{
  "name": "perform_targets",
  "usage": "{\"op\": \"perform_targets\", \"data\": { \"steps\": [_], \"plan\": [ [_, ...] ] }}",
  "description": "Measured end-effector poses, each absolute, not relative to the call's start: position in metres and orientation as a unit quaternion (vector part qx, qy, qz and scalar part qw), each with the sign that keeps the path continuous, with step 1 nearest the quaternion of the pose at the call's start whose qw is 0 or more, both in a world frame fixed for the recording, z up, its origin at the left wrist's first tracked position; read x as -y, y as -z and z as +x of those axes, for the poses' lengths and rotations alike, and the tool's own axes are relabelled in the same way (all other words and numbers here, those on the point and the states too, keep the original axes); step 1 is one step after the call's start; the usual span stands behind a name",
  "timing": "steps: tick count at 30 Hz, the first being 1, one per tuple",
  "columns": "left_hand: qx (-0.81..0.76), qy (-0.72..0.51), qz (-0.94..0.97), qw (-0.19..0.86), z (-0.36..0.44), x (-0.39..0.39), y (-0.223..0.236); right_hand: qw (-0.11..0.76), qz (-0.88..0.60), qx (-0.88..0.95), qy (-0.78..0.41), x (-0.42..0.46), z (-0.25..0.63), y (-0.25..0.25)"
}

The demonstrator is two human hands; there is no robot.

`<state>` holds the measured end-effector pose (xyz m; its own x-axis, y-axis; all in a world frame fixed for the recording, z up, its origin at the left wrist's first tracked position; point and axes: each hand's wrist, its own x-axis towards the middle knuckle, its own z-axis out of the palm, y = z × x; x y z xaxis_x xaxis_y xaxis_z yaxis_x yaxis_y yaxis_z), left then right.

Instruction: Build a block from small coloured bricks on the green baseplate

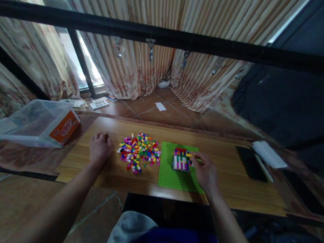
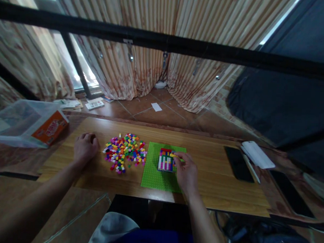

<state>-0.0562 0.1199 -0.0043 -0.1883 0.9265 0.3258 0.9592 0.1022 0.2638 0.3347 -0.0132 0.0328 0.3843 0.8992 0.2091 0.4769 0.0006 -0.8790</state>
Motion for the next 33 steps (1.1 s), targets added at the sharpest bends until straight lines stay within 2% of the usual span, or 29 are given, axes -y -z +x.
{"op": "perform_targets", "data": {
  "steps": [5,9,14,20,24,33],
  "plan": [
    [0.749,0.203,-0.63,0.024,-0.055,-0.119,0.0,0.47,-0.659,0.562,-0.167,-0.007,0.333,-0.025],
    [0.747,0.207,-0.632,0.02,-0.054,-0.118,-0.002,0.446,-0.663,0.575,-0.177,-0.022,0.333,-0.018],
    [0.74,0.221,-0.635,0.027,-0.055,-0.119,0.0,0.456,-0.66,0.551,-0.23,-0.03,0.337,-0.009],
    [0.741,0.221,-0.633,0.022,-0.055,-0.118,-0.001,0.529,-0.63,0.441,-0.361,-0.034,0.333,-0.009],
    [0.745,0.206,-0.633,0.021,-0.054,-0.118,-0.003,0.516,-0.633,0.368,-0.444,-0.036,0.33,-0.021],
    [0.741,0.212,-0.637,0.024,-0.055,-0.118,0.0,0.515,-0.626,0.38,-0.446,-0.04,0.327,-0.027]
  ]
}}
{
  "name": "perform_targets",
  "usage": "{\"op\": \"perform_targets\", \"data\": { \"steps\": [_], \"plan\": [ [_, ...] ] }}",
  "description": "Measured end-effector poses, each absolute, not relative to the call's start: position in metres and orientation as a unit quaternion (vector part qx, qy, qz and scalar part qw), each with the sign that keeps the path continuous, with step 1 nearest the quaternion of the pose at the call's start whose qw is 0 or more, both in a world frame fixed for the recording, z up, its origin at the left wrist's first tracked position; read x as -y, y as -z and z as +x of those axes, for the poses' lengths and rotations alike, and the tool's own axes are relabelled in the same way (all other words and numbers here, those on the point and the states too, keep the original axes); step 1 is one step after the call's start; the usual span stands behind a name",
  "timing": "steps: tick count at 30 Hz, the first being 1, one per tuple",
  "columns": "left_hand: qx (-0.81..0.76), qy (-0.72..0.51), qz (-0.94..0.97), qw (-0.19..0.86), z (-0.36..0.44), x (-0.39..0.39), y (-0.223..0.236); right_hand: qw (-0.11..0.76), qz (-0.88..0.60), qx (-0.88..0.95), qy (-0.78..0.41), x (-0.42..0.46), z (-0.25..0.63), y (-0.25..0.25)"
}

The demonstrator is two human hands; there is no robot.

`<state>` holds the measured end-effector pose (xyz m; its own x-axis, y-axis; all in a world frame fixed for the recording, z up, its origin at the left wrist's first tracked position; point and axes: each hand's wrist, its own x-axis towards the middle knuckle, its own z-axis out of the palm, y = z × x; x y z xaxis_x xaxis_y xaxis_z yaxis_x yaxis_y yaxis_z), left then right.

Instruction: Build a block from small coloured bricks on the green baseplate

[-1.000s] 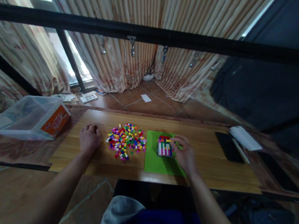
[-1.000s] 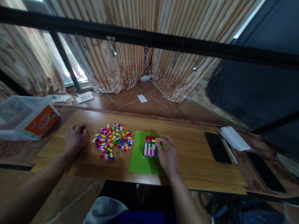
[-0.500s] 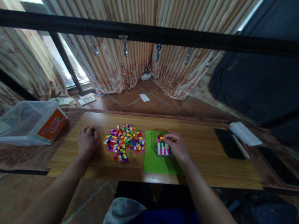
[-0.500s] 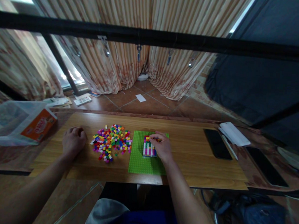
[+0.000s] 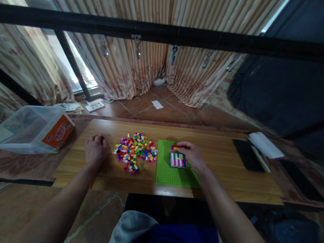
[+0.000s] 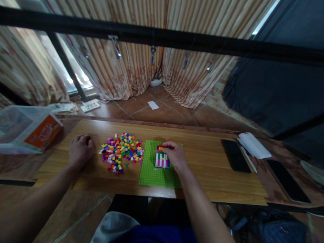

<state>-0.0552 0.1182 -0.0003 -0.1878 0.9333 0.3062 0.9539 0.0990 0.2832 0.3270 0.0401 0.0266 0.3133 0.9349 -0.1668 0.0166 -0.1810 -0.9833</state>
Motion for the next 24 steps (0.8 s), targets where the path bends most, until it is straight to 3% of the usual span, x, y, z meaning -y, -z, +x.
{"op": "perform_targets", "data": {
  "steps": [9,16,24],
  "plan": [
    [0.742,0.206,-0.637,0.033,-0.055,-0.119,0.001,0.506,-0.627,0.423,-0.414,-0.04,0.334,-0.017],
    [0.741,0.214,-0.635,0.036,-0.054,-0.118,0.003,0.458,-0.682,0.554,-0.135,-0.012,0.312,-0.04],
    [0.739,0.22,-0.636,0.04,-0.052,-0.116,0.004,0.367,-0.579,0.694,-0.221,0.015,0.23,-0.036]
  ]
}}
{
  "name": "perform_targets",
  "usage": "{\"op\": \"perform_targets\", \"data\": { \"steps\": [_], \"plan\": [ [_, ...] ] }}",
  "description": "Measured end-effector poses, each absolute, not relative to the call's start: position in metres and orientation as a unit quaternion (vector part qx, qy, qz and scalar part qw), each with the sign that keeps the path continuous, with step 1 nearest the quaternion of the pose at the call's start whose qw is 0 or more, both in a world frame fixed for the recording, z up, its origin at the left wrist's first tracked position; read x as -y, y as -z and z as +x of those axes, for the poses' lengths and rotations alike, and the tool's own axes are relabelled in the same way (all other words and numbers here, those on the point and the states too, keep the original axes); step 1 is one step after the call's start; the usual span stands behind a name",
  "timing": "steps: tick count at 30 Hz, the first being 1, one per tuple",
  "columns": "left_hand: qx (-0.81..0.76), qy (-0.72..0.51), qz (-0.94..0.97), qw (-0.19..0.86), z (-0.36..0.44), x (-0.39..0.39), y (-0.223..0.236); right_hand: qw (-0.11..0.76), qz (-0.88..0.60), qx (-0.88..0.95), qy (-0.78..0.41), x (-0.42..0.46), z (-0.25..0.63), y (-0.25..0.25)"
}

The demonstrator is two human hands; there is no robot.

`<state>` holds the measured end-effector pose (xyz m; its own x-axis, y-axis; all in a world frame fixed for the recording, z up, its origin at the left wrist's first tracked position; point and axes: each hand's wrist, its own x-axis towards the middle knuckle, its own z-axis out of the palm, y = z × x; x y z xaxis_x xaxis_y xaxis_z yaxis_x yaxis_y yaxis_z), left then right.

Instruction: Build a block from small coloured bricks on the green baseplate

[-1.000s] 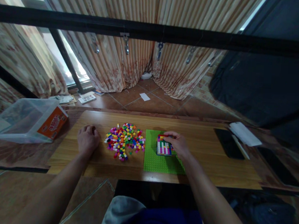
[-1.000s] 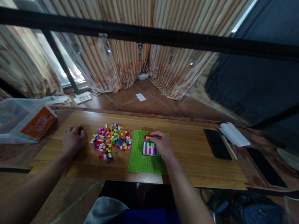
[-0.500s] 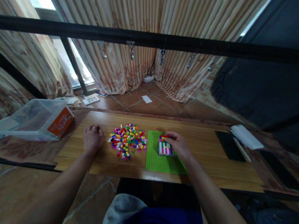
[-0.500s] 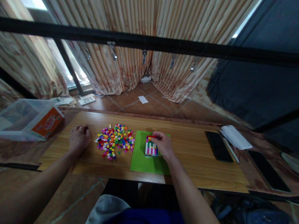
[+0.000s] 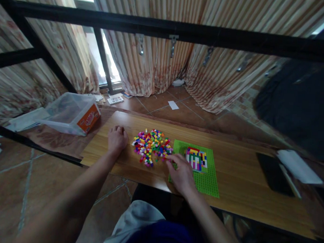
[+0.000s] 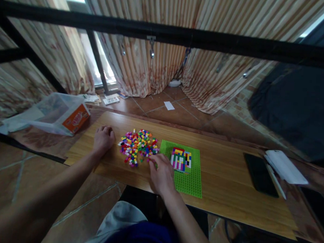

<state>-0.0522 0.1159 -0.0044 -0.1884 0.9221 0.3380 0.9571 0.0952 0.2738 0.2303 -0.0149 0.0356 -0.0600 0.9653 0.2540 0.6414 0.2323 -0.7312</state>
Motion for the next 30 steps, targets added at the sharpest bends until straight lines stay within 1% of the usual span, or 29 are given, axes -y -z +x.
{"op": "perform_targets", "data": {
  "steps": [3,6,10,16,19,22,24,30],
  "plan": [
    [0.741,0.229,-0.63,0.039,-0.051,-0.115,0.005,0.324,-0.578,0.715,-0.221,0.015,0.217,-0.022],
    [0.741,0.234,-0.628,0.035,-0.051,-0.116,0.007,0.306,-0.577,0.728,-0.208,0.011,0.213,-0.016],
    [0.741,0.233,-0.63,0.025,-0.052,-0.116,0.007,0.292,-0.604,0.725,-0.157,-0.005,0.211,-0.019],
    [0.741,0.233,-0.629,0.026,-0.051,-0.115,0.006,0.192,-0.607,0.761,-0.122,-0.032,0.207,-0.024],
    [0.742,0.234,-0.628,0.025,-0.051,-0.115,0.006,0.18,-0.605,0.766,-0.122,-0.038,0.205,-0.023],
    [0.744,0.235,-0.625,0.027,-0.051,-0.115,0.006,0.201,-0.605,0.76,-0.125,-0.037,0.206,-0.023],
    [0.743,0.233,-0.626,0.032,-0.052,-0.115,0.007,0.239,-0.601,0.749,-0.143,-0.033,0.207,-0.026],
    [0.742,0.226,-0.63,0.042,-0.054,-0.118,0.008,0.421,-0.569,0.627,-0.325,-0.004,0.219,-0.039]
  ]
}}
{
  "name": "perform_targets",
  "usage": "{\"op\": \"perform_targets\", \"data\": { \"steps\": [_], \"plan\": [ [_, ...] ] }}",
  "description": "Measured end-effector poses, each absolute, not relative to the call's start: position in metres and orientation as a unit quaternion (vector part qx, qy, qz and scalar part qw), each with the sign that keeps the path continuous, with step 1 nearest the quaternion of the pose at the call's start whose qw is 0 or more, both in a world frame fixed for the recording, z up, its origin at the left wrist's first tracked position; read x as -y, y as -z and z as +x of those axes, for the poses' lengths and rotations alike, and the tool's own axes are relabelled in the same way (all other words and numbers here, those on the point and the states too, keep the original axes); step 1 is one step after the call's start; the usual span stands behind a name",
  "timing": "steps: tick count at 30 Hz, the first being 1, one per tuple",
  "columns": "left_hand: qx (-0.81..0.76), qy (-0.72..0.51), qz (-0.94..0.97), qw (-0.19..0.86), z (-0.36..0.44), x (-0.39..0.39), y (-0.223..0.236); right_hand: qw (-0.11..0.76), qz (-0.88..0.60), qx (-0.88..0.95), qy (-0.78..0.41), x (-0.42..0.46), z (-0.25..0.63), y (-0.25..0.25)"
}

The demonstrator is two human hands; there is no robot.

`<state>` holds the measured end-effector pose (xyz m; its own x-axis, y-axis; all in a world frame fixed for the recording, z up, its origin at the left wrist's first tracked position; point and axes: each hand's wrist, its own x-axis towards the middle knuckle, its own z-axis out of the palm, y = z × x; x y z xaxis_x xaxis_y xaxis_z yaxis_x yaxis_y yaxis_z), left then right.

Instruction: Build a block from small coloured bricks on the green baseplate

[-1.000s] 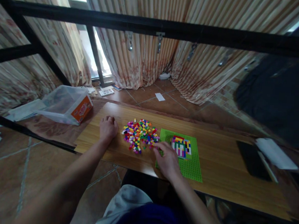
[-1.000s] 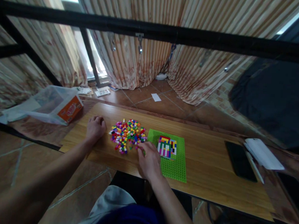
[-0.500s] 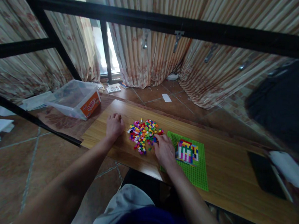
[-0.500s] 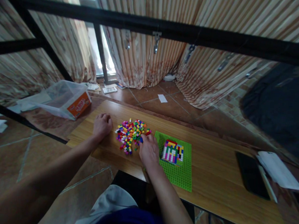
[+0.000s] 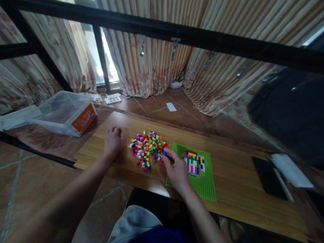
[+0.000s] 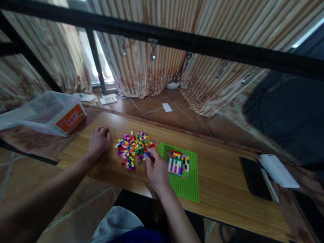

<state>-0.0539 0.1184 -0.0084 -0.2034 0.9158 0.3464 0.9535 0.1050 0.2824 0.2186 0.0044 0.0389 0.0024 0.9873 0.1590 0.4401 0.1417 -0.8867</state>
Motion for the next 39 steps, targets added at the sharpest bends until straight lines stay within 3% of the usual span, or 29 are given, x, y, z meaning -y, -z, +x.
{"op": "perform_targets", "data": {
  "steps": [5,11,16,23,39],
  "plan": [
    [0.74,0.222,-0.633,0.043,-0.055,-0.12,0.007,0.514,-0.582,0.49,-0.397,0.015,0.255,-0.038],
    [0.74,0.217,-0.636,0.04,-0.056,-0.12,0.006,0.551,-0.646,0.421,-0.318,0.023,0.314,-0.025],
    [0.743,0.213,-0.634,0.034,-0.057,-0.121,0.003,0.51,-0.688,0.456,-0.243,0.025,0.334,-0.028],
    [0.749,0.206,-0.629,0.029,-0.056,-0.12,0.001,0.383,-0.758,0.522,-0.081,0.015,0.324,-0.035],
    [0.751,0.196,-0.63,0.019,-0.053,-0.118,-0.002,0.364,-0.735,0.572,0.02,0.005,0.318,-0.02]
  ]
}}
